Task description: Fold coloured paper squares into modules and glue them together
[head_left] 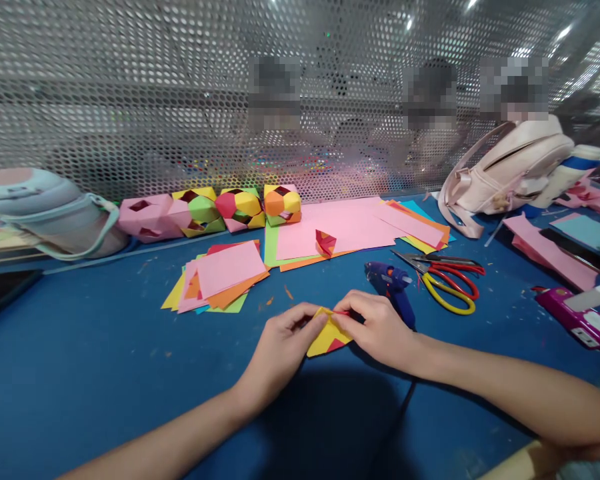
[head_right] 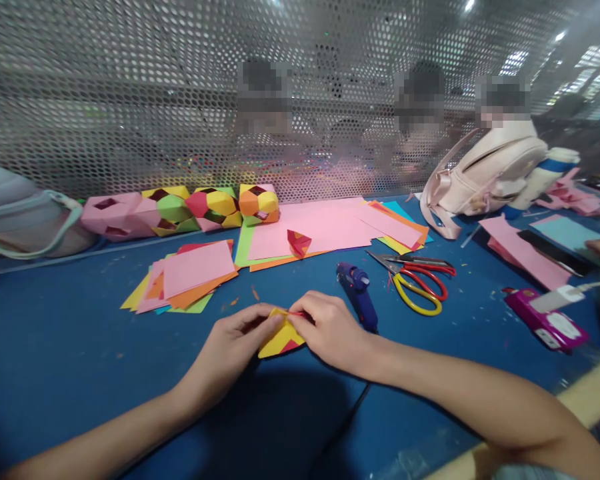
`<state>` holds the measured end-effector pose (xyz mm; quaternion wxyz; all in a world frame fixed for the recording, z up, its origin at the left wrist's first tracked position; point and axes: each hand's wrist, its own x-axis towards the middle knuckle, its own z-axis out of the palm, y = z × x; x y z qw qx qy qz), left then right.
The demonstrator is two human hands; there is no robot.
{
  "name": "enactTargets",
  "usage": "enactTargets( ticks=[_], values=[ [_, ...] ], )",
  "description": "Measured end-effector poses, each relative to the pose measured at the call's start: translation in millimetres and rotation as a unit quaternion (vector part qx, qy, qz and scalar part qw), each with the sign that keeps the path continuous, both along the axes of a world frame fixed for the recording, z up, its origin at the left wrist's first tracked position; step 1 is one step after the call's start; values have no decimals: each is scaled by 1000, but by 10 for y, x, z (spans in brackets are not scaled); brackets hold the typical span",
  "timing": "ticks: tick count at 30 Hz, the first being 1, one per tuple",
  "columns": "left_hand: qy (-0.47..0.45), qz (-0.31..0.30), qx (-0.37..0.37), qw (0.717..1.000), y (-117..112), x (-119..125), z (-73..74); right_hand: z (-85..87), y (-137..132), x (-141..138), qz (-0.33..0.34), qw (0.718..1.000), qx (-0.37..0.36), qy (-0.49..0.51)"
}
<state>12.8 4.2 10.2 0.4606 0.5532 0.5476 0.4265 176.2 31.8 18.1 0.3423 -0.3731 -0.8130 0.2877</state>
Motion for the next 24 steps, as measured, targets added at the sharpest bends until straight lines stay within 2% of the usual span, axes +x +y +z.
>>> enactTargets(
  ticks=[4,9,15,21,24],
  values=[
    [-10,18,-12,1000,4,-8,16,5,-1,0,-15,999,-29,13],
    [-41,20,-27,999,1,0,11,-8,-1,3,-9,1000,-21,11],
    [10,9,-6,1000,-4,-40,40,-20,-14,-11,10,1000,9,5],
    [-34,-7,-29,999,-6,-12,31,-6,-11,-5,14,1000,4,2],
    [-28,-11,-36,999,-6,1,15,3,-15,-5,11,1000,-14,10]
  ],
)
